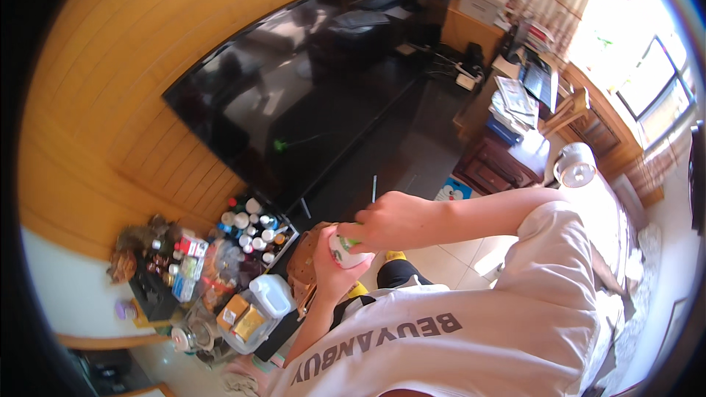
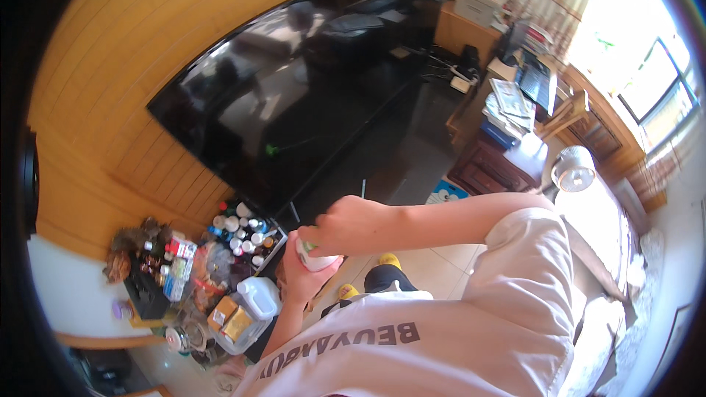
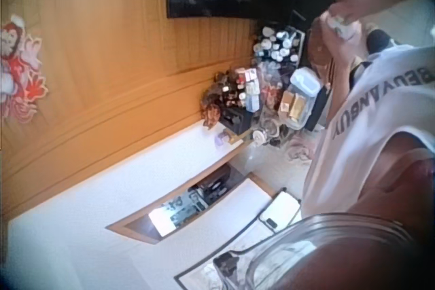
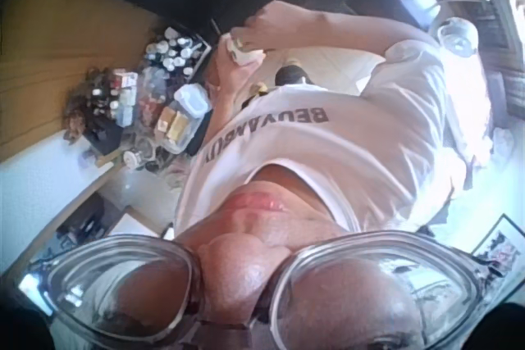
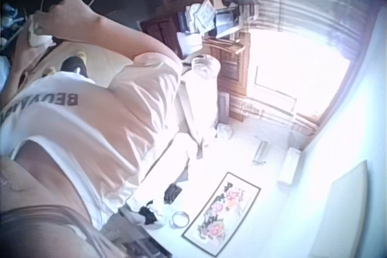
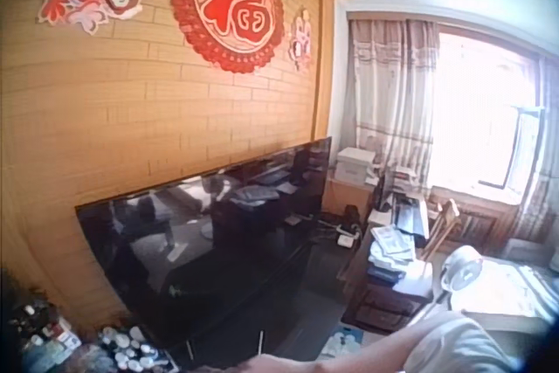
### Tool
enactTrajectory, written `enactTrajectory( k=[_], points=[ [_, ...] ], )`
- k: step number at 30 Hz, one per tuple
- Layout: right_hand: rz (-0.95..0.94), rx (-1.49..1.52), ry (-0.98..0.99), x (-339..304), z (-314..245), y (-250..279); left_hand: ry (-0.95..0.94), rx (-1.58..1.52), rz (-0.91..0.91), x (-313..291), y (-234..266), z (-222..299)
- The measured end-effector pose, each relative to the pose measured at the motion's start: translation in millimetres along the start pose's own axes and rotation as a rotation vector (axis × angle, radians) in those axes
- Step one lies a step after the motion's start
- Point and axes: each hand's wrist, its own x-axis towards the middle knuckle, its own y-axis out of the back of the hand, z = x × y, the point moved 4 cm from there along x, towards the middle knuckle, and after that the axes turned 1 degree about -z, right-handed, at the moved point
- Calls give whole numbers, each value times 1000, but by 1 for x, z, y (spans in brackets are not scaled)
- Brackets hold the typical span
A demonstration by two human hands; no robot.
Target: The person applies decorative toilet seat pads to the toilet and wipes the surrounding surfaces with a paper towel. They then retrieve a spray bottle from a cabinet and assemble it by inserting the sprayer head into the bottle.
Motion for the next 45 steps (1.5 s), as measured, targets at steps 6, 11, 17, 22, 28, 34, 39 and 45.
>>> enactTrajectory(
  k=[6,11,17,22,28,34,39,45],
  points=[
    [156,87,-111,-24,38,15,-52,202,-14,31,-27,-1],
    [202,-100,199,-38,83,7,0,157,-6,56,-66,-19],
    [397,-11,350,-70,145,85,199,-149,37,74,-96,-66],
    [566,374,-181,-51,292,33,16,275,158,94,-101,-68],
    [0,195,-639,-19,444,-267,211,250,292,80,-106,-93],
    [-58,354,-866,-2,468,-441,258,479,374,52,-111,-103],
    [-101,192,-835,23,444,-451,329,489,490,35,-117,-103],
    [107,-164,322,74,333,-446,346,519,591,34,-125,-103]
  ],
)
